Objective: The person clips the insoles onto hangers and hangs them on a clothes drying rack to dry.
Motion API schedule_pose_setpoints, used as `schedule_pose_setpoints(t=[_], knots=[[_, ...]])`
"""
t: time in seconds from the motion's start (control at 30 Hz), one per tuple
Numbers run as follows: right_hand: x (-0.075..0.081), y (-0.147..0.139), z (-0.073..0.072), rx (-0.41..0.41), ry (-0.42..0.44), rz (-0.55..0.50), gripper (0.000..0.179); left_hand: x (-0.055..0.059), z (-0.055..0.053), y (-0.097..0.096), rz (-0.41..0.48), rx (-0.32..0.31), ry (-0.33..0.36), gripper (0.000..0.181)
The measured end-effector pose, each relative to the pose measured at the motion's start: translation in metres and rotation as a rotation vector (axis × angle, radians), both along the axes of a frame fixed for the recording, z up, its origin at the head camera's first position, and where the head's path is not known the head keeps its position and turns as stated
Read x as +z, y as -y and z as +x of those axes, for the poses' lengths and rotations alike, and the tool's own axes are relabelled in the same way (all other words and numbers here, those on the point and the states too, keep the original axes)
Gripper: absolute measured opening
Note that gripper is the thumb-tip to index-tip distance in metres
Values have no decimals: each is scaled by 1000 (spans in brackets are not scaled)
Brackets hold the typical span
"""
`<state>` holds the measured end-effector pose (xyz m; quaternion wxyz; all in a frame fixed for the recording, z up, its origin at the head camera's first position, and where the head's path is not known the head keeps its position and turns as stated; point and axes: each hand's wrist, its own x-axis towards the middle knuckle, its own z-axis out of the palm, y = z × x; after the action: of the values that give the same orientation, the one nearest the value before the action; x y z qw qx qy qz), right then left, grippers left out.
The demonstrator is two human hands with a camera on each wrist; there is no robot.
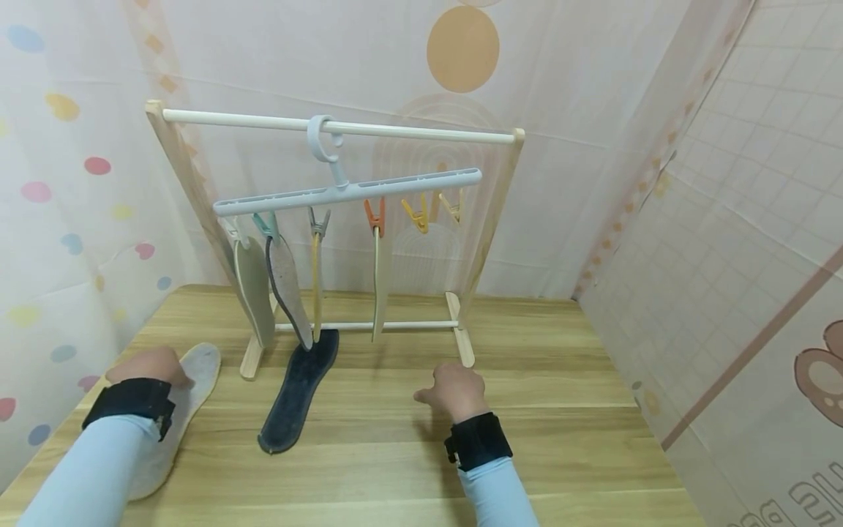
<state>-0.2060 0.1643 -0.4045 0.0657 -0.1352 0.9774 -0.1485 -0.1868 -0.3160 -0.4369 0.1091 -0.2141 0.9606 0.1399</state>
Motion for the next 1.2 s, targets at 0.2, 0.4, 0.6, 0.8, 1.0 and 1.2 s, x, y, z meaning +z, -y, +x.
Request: schedule_pose_setpoints(t=[0.2,0.4,0.6,0.8,1.0,1.2], knots=[[0,2,3,-4,-5,13,50,10,4,-5,-18,-57,-42,29],[0,3,5,-10,1,21,51,20,3,-11,11,-91,-124,25],[1,6,7,-33,7,32,51,30,-1,-18,41,-126,-155,28],[1,7,8,-47,5,39,51,49,3,-32,55,-178,-159,28],[2,9,10,-59,1,34,50,65,8,-48,45,-245,-221,26],[3,11,12,-68,-12,39,50,80,13,-62,35,-307,-237,19]])
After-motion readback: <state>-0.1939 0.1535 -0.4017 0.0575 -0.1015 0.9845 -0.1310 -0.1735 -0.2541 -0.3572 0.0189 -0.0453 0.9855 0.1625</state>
